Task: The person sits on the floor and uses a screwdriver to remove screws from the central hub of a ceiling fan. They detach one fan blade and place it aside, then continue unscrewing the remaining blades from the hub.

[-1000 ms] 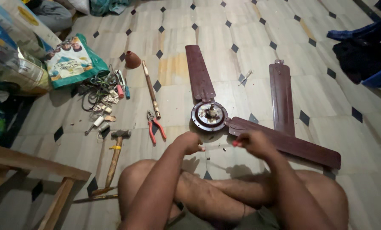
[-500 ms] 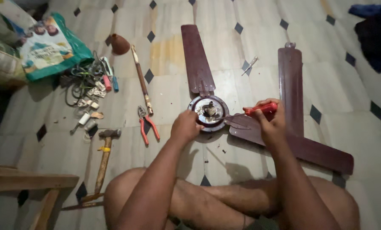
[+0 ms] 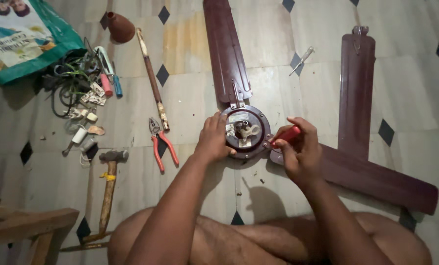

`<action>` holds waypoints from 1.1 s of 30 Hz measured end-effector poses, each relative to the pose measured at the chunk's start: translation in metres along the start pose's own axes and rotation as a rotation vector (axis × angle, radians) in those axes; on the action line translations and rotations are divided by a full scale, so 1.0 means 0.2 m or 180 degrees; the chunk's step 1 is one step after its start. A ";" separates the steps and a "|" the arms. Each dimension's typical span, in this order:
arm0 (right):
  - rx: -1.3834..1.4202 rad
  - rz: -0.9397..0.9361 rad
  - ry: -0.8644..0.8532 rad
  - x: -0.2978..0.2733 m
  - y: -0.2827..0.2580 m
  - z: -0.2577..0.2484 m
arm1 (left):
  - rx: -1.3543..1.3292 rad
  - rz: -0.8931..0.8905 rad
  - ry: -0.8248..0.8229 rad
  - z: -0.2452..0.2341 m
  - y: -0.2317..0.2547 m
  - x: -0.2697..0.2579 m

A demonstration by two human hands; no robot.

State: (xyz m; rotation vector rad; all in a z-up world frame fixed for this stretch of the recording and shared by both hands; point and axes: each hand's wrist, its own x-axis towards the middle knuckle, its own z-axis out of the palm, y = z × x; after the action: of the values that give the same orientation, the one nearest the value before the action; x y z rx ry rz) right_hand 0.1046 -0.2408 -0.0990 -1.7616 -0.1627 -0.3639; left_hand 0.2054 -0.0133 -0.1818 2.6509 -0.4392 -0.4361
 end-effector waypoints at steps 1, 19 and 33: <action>-0.0022 -0.0129 -0.0030 -0.01 0.01 0.00 | -0.0007 0.0037 -0.0005 0.02 0.00 0.00; -0.0396 -0.0765 -0.0190 -0.11 0.05 0.05 | 0.0062 0.0170 -0.0239 0.04 0.05 -0.04; -0.0533 -0.1111 -0.0291 -0.12 0.06 0.04 | 0.0199 0.0139 -0.0283 0.08 0.05 -0.02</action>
State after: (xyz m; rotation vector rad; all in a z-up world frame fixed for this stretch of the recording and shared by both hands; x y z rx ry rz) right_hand 0.0868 -0.2325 -0.1192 -1.9172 -0.5220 -0.5616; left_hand 0.1936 -0.0260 -0.1906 2.6840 -0.5455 -0.5363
